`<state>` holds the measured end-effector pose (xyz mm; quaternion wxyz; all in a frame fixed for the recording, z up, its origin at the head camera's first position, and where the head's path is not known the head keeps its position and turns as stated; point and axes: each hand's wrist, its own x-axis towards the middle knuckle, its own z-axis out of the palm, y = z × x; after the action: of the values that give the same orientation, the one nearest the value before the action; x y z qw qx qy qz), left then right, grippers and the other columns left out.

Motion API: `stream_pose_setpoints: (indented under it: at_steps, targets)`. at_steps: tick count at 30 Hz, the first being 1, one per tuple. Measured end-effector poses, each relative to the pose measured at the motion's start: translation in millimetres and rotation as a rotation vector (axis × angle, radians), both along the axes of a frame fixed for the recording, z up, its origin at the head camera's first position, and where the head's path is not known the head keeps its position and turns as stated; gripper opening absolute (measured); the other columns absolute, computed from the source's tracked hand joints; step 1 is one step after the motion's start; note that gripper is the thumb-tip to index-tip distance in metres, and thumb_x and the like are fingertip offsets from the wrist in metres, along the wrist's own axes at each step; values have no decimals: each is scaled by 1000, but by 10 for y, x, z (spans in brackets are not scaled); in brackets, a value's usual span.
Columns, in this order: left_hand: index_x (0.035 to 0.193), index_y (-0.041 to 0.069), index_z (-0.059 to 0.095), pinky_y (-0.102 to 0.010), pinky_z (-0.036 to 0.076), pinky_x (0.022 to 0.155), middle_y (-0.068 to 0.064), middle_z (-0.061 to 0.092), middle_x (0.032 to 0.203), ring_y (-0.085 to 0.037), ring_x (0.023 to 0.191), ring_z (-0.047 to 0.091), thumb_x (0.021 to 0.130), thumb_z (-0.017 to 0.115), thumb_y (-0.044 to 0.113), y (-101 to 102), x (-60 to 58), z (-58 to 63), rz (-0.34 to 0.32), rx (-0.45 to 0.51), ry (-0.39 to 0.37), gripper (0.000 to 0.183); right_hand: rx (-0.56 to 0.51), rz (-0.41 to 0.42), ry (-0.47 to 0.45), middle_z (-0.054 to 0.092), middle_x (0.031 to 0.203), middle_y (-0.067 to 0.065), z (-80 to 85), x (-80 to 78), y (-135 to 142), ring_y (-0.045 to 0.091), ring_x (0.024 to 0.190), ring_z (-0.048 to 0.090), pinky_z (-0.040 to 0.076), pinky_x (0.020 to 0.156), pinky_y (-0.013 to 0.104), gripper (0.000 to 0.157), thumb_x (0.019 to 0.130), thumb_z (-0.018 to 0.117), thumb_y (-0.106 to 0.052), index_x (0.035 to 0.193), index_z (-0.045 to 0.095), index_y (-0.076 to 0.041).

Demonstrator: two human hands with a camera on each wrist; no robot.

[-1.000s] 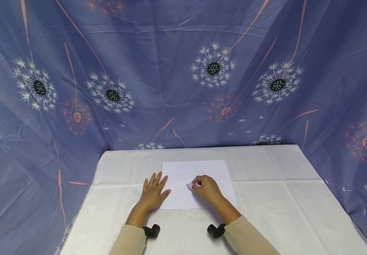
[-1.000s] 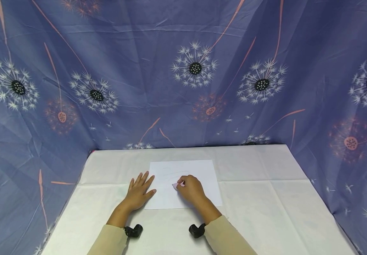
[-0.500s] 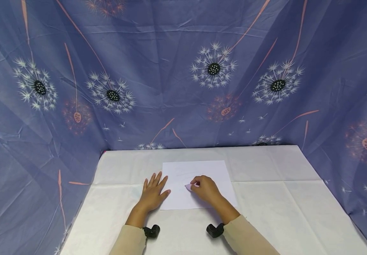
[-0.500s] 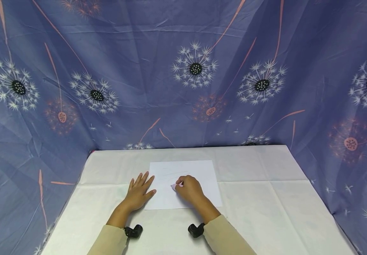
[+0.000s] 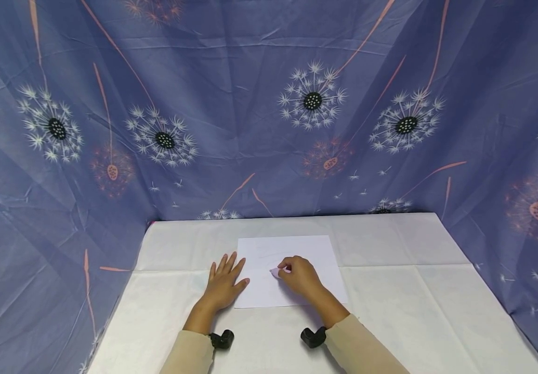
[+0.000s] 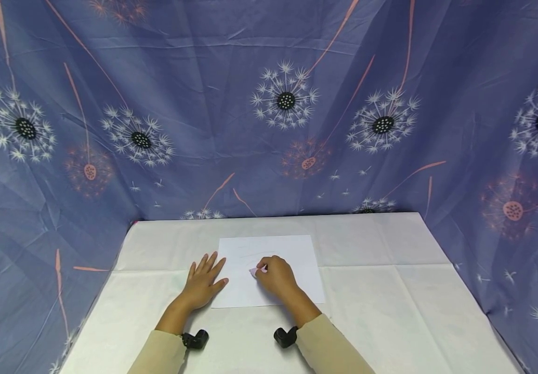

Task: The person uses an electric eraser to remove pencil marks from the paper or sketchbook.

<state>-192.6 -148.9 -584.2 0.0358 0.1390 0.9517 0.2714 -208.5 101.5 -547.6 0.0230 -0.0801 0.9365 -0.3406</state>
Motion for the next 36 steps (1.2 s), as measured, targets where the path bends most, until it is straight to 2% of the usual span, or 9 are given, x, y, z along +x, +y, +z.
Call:
stream_pose_setpoints:
  at_steps: [24,36]
  targets:
    - [156,14,40,-66,0,124,-16,20,169,-42,158,10,102,56,41,-8,-13,-15,3,-2,-2,62,0,40,-2,70,93,5,-3,-71,-64,18,91,63,53,83,40,7,87,72,-18,92,77,-16]
    - [156,14,41,-66,-1,124,-16,20,169,-42,158,9,102,55,42,-15,-20,-31,5,0,1,63,-24,-2,-14,71,96,5,-19,-135,-95,20,93,64,53,84,41,8,88,72,-19,92,78,-19]
